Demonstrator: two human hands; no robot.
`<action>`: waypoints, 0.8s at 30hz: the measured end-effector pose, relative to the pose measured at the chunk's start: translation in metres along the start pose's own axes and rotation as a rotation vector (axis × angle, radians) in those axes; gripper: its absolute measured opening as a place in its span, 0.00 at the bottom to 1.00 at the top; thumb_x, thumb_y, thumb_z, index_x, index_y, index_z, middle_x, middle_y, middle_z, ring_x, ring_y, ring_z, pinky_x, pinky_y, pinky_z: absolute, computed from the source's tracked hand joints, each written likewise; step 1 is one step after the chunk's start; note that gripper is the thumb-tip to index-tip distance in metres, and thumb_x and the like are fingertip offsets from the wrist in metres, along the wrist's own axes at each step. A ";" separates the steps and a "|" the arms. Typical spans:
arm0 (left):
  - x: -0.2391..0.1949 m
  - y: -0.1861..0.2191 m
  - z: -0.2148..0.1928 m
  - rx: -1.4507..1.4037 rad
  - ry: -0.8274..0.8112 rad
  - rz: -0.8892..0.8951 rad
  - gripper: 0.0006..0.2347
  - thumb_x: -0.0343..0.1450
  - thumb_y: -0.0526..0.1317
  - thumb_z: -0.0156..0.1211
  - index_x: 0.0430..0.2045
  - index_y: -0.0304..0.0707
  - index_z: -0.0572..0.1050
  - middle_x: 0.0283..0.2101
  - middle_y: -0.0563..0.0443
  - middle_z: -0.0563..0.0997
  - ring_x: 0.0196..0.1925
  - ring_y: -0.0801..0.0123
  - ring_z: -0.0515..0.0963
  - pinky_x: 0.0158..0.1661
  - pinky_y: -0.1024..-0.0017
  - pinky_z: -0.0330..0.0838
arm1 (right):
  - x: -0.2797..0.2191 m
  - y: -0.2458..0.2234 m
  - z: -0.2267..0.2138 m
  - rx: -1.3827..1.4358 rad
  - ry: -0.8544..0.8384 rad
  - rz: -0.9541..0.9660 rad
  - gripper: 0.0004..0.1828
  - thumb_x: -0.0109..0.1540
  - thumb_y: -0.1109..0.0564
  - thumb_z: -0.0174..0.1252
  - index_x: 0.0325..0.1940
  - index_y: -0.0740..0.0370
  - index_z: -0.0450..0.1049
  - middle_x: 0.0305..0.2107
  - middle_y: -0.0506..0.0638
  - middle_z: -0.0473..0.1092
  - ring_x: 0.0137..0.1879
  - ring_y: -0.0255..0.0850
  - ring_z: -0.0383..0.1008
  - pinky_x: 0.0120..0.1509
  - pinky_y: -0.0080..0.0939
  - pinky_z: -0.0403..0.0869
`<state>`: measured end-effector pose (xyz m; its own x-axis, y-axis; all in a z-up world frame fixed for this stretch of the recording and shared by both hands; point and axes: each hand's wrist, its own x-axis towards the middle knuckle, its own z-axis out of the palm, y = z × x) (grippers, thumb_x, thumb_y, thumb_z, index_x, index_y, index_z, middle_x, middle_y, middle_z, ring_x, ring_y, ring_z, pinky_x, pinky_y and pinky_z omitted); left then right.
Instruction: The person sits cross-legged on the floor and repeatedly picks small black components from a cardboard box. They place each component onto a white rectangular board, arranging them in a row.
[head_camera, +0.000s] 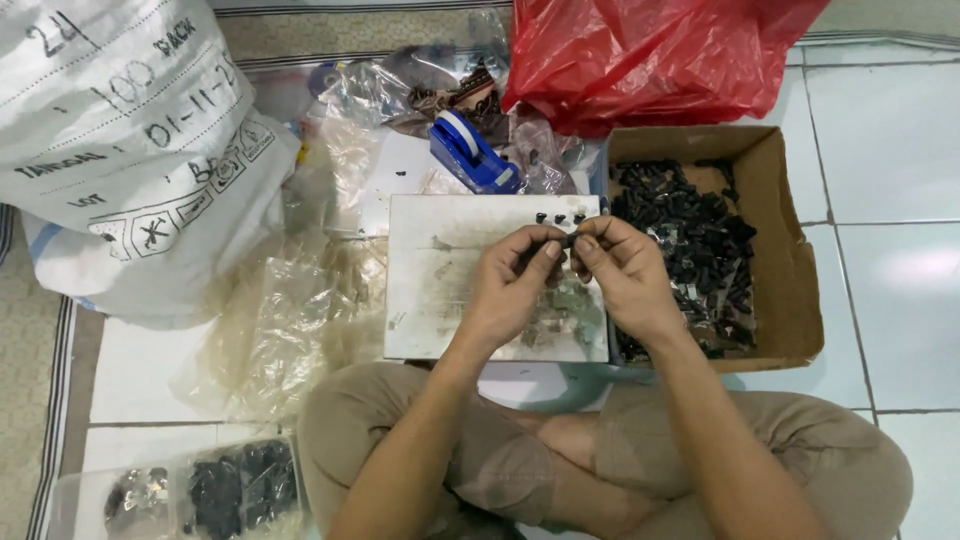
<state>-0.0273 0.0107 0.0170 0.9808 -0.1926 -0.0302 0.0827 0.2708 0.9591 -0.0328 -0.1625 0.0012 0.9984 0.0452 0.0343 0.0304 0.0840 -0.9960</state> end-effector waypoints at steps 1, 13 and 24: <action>0.000 -0.005 0.001 0.002 -0.004 -0.005 0.07 0.77 0.34 0.56 0.41 0.32 0.80 0.30 0.47 0.80 0.31 0.72 0.80 0.34 0.73 0.81 | 0.000 -0.001 0.002 0.002 0.006 0.003 0.06 0.70 0.64 0.54 0.47 0.71 0.72 0.28 0.51 0.69 0.36 0.37 0.72 0.38 0.33 0.74; 0.001 -0.005 0.003 -0.015 0.073 0.096 0.06 0.76 0.32 0.57 0.41 0.29 0.81 0.31 0.47 0.80 0.32 0.72 0.80 0.35 0.73 0.81 | 0.000 -0.014 0.011 -0.241 0.005 -0.062 0.05 0.70 0.64 0.54 0.43 0.69 0.74 0.22 0.50 0.66 0.30 0.35 0.67 0.34 0.34 0.71; 0.001 0.009 0.006 0.342 0.030 0.341 0.06 0.76 0.33 0.58 0.41 0.35 0.83 0.33 0.44 0.83 0.32 0.65 0.84 0.35 0.67 0.80 | -0.004 -0.009 0.006 -0.180 0.003 0.169 0.08 0.70 0.62 0.54 0.46 0.70 0.75 0.25 0.50 0.70 0.30 0.35 0.68 0.38 0.36 0.74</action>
<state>-0.0272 0.0071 0.0274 0.9471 -0.1182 0.2983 -0.3018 -0.0128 0.9533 -0.0369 -0.1571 0.0105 0.9901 0.0408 -0.1343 -0.1295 -0.1033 -0.9862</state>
